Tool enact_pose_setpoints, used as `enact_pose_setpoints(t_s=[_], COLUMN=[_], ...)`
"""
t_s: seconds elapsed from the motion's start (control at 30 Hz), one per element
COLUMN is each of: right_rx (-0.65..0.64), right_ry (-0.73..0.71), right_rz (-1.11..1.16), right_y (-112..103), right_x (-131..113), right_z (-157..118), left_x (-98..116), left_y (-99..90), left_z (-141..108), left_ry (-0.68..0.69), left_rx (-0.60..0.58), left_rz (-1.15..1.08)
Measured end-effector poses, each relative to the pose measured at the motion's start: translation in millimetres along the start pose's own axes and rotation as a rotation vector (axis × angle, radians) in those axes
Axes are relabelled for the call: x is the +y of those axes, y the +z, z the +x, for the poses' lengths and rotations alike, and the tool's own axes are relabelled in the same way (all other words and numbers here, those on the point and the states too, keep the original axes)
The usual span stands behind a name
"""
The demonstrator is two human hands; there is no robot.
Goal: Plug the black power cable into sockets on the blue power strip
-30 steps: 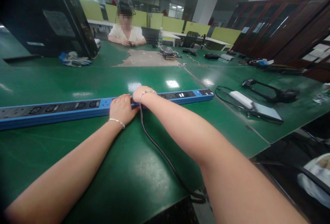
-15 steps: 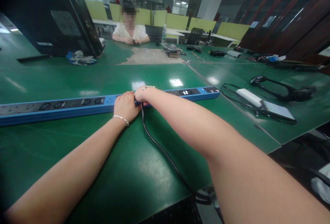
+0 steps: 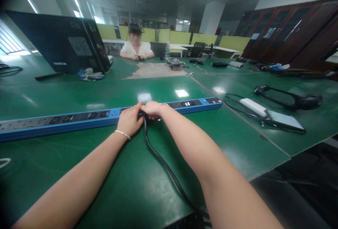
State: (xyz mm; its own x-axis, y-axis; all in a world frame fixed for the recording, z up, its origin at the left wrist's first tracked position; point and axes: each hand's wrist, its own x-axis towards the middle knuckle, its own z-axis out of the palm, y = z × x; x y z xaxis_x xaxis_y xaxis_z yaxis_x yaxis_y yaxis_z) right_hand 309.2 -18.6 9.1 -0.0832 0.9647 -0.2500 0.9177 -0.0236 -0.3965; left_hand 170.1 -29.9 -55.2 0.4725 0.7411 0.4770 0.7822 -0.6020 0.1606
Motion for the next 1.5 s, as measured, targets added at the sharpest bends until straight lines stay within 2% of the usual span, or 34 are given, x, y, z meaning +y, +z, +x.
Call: enact_pose_setpoints(t_s=[0.03, 0.07, 0.1, 0.2, 0.3, 0.4, 0.47, 0.6, 0.73, 0.87, 1.03, 1.13, 1.23, 1.5], right_rx=[-0.011, 0.076, 0.232, 0.575, 0.76, 0.782, 0.772, 0.8, 0.813, 0.807, 0.774, 0.763, 0.781, 0.792], right_ry=[0.001, 0.02, 0.058, 0.161, 0.099, -0.06, -0.114, -0.127, -0.104, -0.103, -0.099, -0.098, -0.087, -0.083], right_rz=[0.064, 0.097, 0.092, -0.005, -0.129, -0.178, -0.193, -0.201, -0.188, -0.185, -0.159, -0.148, -0.148, -0.152], right_y=[-3.0, -5.3, -6.6, -3.5, 8.1, 22.9, 32.4, 45.9, 48.6, 46.1, 44.3, 45.0, 46.5, 47.4], right_x=[8.9, 18.3, 27.8, 51.8, 63.0, 63.0, 60.3, 56.7, 56.9, 57.4, 56.6, 55.9, 55.9, 55.7], right_z=[-2.1, -4.3, -6.4, -10.5, -8.0, -1.0, 2.6, 3.7, 2.6, 2.3, 1.5, 1.7, 2.4, 2.7], left_x=[0.0, 0.3, 0.7, 3.1, 5.2, 5.2, 3.9, 2.0, 9.9, 30.6, 49.7, 51.9, 50.9, 50.2], left_y=[-1.1, -2.1, -3.1, -6.0, -9.1, -14.0, -19.5, -34.5, -44.6, -40.6, -24.6, -21.3, -23.8, -26.9], left_z=[0.2, 0.7, 1.6, 5.2, 7.5, 8.3, 10.5, 25.6, 49.5, 62.4, 61.5, 63.2, 65.9, 57.4], left_ry=[0.003, -0.003, -0.016, -0.06, -0.071, -0.053, -0.059, -0.099, -0.079, -0.164, -0.287, -0.371, -0.379, -0.38], left_rx=[-0.005, -0.014, -0.024, -0.053, -0.069, -0.097, -0.14, -0.272, -0.315, -0.374, -0.364, -0.417, -0.431, -0.366], left_rz=[0.011, 0.022, 0.031, 0.04, 0.051, 0.081, 0.108, 0.154, 0.228, 0.247, 0.184, 0.154, 0.167, 0.201])
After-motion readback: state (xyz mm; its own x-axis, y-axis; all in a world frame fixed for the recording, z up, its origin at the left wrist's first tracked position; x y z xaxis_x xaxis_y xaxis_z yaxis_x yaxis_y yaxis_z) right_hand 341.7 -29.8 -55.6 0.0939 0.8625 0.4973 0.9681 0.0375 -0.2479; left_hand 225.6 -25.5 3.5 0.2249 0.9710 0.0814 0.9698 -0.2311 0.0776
